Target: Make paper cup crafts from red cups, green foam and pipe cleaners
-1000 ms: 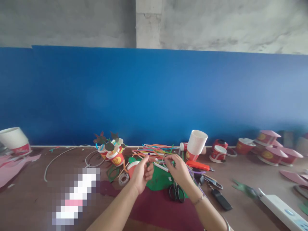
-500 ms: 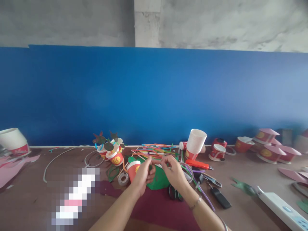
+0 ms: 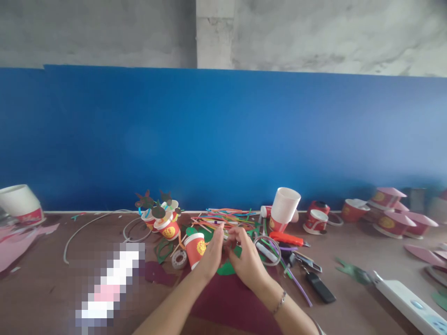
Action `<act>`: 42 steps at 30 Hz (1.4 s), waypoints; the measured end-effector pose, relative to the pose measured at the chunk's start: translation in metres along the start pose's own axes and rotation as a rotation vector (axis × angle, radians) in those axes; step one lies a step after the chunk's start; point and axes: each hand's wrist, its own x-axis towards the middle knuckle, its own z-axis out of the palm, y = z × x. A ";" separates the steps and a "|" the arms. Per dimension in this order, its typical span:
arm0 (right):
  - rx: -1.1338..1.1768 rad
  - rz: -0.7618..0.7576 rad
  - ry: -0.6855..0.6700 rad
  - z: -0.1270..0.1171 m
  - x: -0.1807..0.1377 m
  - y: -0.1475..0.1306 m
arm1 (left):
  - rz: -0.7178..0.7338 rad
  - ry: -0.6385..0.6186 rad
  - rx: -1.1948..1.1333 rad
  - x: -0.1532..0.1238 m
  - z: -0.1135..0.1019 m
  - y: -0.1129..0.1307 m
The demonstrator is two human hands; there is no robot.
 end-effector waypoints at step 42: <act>-0.355 -0.138 -0.206 -0.019 0.009 0.008 | 0.193 0.027 0.390 0.004 -0.008 0.002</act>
